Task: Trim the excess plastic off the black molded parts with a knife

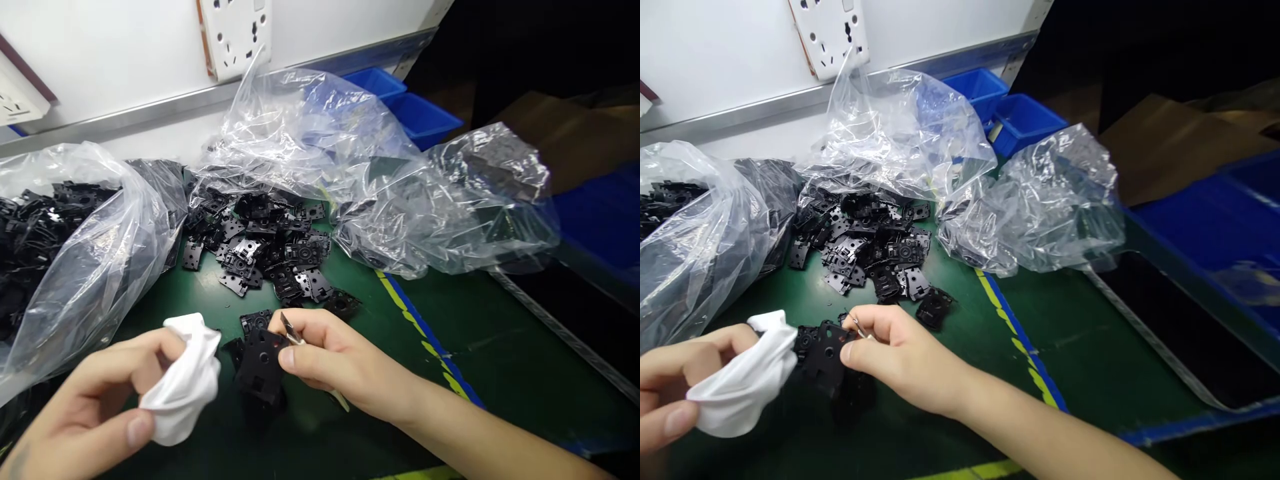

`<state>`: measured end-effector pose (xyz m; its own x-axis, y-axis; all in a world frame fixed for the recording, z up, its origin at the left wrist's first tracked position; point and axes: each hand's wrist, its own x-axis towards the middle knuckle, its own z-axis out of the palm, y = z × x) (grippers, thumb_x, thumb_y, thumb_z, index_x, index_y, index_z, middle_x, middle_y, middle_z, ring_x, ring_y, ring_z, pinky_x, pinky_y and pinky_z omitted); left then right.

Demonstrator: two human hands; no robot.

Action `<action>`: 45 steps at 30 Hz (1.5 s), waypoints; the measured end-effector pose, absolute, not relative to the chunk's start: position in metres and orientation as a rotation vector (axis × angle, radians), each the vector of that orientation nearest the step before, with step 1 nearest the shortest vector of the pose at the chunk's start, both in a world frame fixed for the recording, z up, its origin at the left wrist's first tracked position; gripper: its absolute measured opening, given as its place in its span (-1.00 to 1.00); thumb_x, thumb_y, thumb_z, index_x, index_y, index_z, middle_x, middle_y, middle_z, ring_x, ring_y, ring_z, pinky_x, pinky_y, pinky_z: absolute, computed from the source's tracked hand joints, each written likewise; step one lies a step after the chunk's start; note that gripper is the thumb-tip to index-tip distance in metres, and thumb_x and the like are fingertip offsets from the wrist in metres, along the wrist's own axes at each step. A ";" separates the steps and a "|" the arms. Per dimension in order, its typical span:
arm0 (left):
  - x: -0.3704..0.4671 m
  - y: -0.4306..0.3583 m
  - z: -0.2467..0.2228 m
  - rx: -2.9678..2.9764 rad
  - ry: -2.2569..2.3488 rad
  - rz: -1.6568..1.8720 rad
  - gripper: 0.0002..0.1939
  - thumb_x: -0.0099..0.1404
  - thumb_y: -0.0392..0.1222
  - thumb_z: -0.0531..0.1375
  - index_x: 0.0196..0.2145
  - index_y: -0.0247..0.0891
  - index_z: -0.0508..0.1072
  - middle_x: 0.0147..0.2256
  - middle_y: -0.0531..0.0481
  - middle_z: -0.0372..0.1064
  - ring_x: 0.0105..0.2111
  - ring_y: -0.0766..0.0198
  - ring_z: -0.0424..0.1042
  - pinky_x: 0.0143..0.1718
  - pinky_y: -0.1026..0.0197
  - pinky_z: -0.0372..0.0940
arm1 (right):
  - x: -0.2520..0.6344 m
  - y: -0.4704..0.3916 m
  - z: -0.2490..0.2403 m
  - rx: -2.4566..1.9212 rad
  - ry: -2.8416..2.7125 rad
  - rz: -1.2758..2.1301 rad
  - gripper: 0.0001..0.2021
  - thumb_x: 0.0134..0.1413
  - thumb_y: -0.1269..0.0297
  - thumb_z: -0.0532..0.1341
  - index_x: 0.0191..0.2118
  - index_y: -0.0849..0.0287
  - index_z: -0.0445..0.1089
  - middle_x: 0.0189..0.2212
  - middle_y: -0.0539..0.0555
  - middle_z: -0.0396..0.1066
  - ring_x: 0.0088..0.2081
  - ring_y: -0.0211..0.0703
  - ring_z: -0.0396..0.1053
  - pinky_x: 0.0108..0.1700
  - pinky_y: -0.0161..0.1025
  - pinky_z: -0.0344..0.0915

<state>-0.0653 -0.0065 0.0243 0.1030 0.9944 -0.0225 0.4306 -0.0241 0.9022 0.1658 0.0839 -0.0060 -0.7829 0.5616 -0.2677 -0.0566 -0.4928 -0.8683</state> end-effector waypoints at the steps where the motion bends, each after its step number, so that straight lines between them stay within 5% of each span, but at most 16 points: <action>1: -0.063 -0.004 0.022 1.532 1.340 0.826 -0.65 0.33 0.05 0.11 -0.52 -0.20 0.38 -0.35 -0.09 0.44 -0.35 0.11 0.44 -0.25 0.07 0.37 | 0.165 0.083 -0.005 -0.763 -1.345 2.299 -0.83 -0.03 0.30 0.19 -0.51 0.17 0.17 -0.66 -0.18 -0.01 -0.61 -0.40 -0.10 -0.55 -0.36 -0.15; 3: -0.056 -0.001 0.016 1.441 1.203 0.739 -0.87 0.31 -0.13 0.19 -0.37 -0.15 0.50 -0.13 -0.09 0.44 -0.15 0.06 0.44 -0.07 0.05 0.31 | 0.164 0.081 -0.004 -0.767 -1.397 2.291 -0.82 -0.03 0.29 0.20 -0.52 0.18 0.18 -0.61 -0.14 0.05 -0.55 -0.37 -0.04 -0.51 -0.36 -0.08; 6: -0.040 -0.003 0.003 1.214 1.180 0.824 -0.98 0.26 -0.22 0.26 -0.33 -0.12 0.47 -0.23 0.01 0.43 -0.26 0.23 0.44 -0.24 0.26 0.35 | 0.163 0.078 -0.005 -0.762 -1.469 2.320 -0.89 -0.02 0.30 0.16 -0.46 0.21 0.24 -0.54 -0.09 0.12 -0.49 -0.33 0.03 -0.45 -0.35 0.00; 13: -0.013 -0.007 -0.005 0.756 1.210 0.899 -0.67 0.20 -0.14 0.33 -0.07 -0.06 0.42 -0.40 0.08 0.42 -0.42 0.39 0.40 -0.39 0.43 0.31 | 0.162 0.073 -0.011 -0.805 -1.637 2.392 -0.95 -0.05 0.34 0.09 -0.42 0.20 0.21 -0.56 -0.12 0.07 -0.51 -0.34 0.00 -0.49 -0.35 -0.02; 18: -0.010 -0.009 -0.002 0.871 1.502 0.878 -0.77 0.17 0.03 0.31 -0.37 -0.19 0.54 -0.46 0.00 0.42 -0.51 0.35 0.36 -0.60 0.43 0.21 | 0.159 0.071 -0.011 -0.795 -1.655 2.410 -0.94 -0.03 0.33 0.10 -0.42 0.19 0.20 -0.56 -0.13 0.04 -0.51 -0.34 -0.03 -0.52 -0.35 -0.05; 22: -0.008 -0.008 -0.001 0.866 1.531 0.934 -0.80 0.19 0.02 0.30 -0.37 -0.15 0.55 -0.48 0.06 0.40 -0.54 0.42 0.32 -0.56 0.46 0.22 | 0.158 0.073 -0.010 -0.819 -1.661 2.370 -0.92 -0.04 0.33 0.11 -0.47 0.18 0.17 -0.60 -0.15 0.03 -0.54 -0.36 -0.04 -0.54 -0.36 -0.06; 27: -0.011 -0.006 0.002 0.799 1.281 0.883 -0.75 0.20 -0.10 0.32 -0.13 -0.06 0.53 -0.24 0.04 0.48 -0.28 0.33 0.45 -0.25 0.44 0.32 | 0.163 0.077 -0.007 -0.805 -1.561 2.348 -0.91 -0.05 0.35 0.10 -0.49 0.17 0.15 -0.64 -0.17 0.04 -0.59 -0.39 -0.04 -0.56 -0.39 -0.07; 34: -0.005 -0.008 -0.008 0.876 1.488 0.992 -0.79 0.25 -0.01 0.26 -0.40 -0.18 0.52 -0.53 0.11 0.35 -0.59 0.48 0.15 -0.57 0.45 0.05 | 0.159 0.071 -0.010 -0.841 -1.720 2.380 -0.85 -0.06 0.38 0.12 -0.52 0.15 0.08 -0.64 -0.18 -0.04 -0.58 -0.39 -0.09 -0.59 -0.38 -0.10; 38: -0.002 -0.007 -0.005 0.814 1.411 1.016 -0.89 0.22 -0.08 0.30 -0.32 -0.13 0.55 -0.45 0.10 0.43 -0.51 0.45 0.32 -0.48 0.48 0.17 | 0.159 0.073 -0.011 -0.850 -1.647 2.388 -0.90 -0.06 0.37 0.11 -0.50 0.16 0.13 -0.64 -0.18 -0.02 -0.58 -0.39 -0.08 -0.58 -0.37 -0.09; 41: -0.002 -0.007 -0.002 0.739 1.295 0.989 -0.78 0.15 -0.13 0.36 -0.21 -0.13 0.54 -0.33 0.04 0.48 -0.36 0.34 0.45 -0.33 0.43 0.29 | 0.161 0.075 -0.009 -0.861 -1.600 2.376 -0.94 -0.05 0.37 0.08 -0.47 0.17 0.16 -0.62 -0.17 0.00 -0.57 -0.38 -0.06 -0.56 -0.37 -0.08; 45: -0.001 -0.009 -0.005 0.776 1.397 1.042 -0.88 0.17 -0.10 0.34 -0.35 -0.16 0.57 -0.42 0.05 0.46 -0.47 0.41 0.38 -0.46 0.47 0.22 | 0.161 0.072 -0.009 -0.871 -1.677 2.418 -0.96 -0.06 0.39 0.10 -0.46 0.18 0.18 -0.61 -0.16 0.00 -0.56 -0.38 -0.06 -0.57 -0.37 -0.08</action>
